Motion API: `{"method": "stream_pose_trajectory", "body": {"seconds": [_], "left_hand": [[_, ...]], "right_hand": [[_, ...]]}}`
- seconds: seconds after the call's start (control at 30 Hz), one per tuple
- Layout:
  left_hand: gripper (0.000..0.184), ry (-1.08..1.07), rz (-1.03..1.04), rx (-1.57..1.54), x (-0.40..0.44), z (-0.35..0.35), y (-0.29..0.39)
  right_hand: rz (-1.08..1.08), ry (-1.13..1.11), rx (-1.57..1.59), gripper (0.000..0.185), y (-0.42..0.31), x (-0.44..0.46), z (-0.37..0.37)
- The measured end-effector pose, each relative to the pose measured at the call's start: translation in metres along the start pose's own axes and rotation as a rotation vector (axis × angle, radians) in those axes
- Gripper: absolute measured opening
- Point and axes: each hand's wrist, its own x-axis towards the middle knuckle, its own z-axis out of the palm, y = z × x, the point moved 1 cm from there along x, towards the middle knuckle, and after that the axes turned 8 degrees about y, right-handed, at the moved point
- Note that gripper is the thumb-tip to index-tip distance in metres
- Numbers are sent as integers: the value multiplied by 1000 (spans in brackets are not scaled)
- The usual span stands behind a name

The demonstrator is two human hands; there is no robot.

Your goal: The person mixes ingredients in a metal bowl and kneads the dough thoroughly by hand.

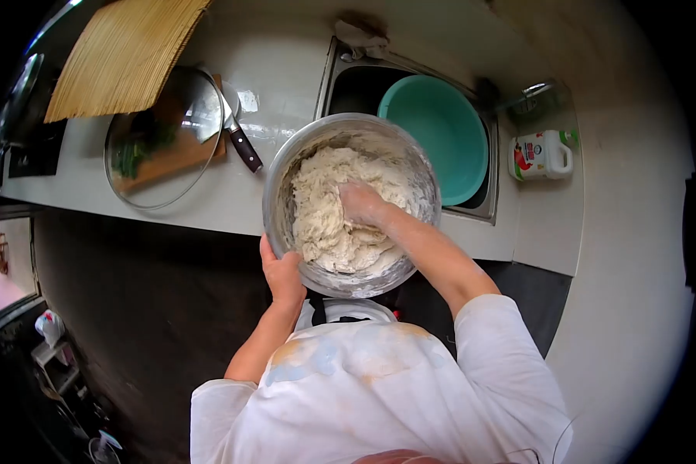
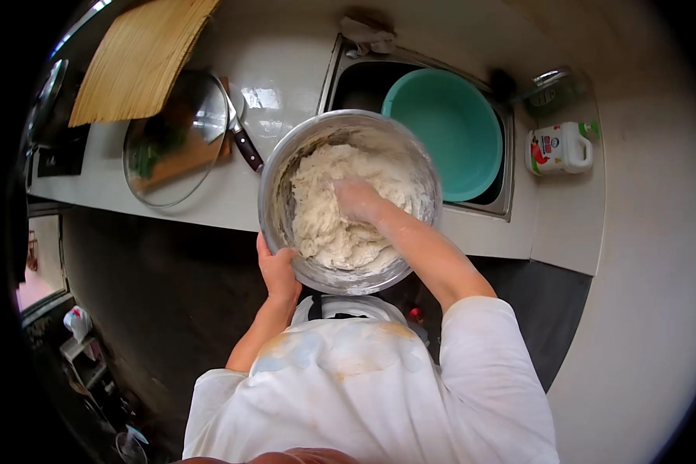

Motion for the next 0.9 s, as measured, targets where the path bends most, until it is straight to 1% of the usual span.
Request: {"method": "stream_pose_trajectory", "body": {"seconds": [0.07, 0.1, 0.13, 0.17, 0.2, 0.23, 0.27, 0.3, 0.37, 0.4, 0.47, 0.53, 0.57, 0.6, 0.67, 0.73, 0.77, 0.83, 0.87, 0.9], "left_hand": [[68, 61, -19, 30, -13, -1, -5], [68, 65, -4, 20, -16, -2, -6], [71, 25, 0, 54, -15, -4, -7], [75, -12, -4, 89, -13, -7, -7], [75, -3, -2, 81, -7, -10, -6], [77, -43, 73, 125, 6, -10, -2], [78, -80, 148, 172, 17, -8, 2], [78, -68, 149, 169, 25, -5, 6], [82, -273, 185, 164, 36, 0, 14], [82, -264, 186, 165, 36, 1, 18], [84, -295, 136, 222, 36, 3, 25], [82, -293, 131, 246, 39, 1, 26], [81, -295, 124, 278, 39, -1, 26], [81, -287, 126, 273, 39, -1, 25], [80, -294, 125, 303, 41, -1, 24], [81, -287, 154, 308, 40, -1, 22], [83, -284, 191, 303, 41, 2, 21], [82, -240, 180, 278, 40, 6, 19], [80, -197, 167, 251, 39, 7, 19], [80, -199, 169, 251, 37, 9, 20]], "right_hand": [[108, -206, 97, 57, -4, -20, -8], [26, -106, 390, 64, 5, -35, -2], [-58, -9, 680, 71, 12, -46, 0], [-68, -13, 670, 71, 16, -55, 0], [-129, 140, 654, 73, 19, -64, -1], [-194, 290, 635, 76, 22, -68, -4], [-204, 281, 631, 76, 28, -65, 1], [-55, 413, 689, 66, 36, -61, 9], [90, 538, 745, 58, 55, -51, 12], [315, 364, 1245, 46, 72, -39, 5], [562, 147, 1727, 37, 84, -13, 2], [234, 237, 750, 25, 81, 17, -1], [257, 130, 677, 20, 61, 22, -18], [250, 124, 672, 20, 45, 30, -16], [-88, 389, -45, 18, 13, 43, -12], [-443, 3, -40, 19, -11, 49, -17], [-449, 9, -43, 19, -28, 54, -15], [-575, -255, -504, 22, -60, 53, -1], [-573, -254, -502, 22, -57, 51, -6], [-494, -169, -307, 23, -48, 51, -15]]}}
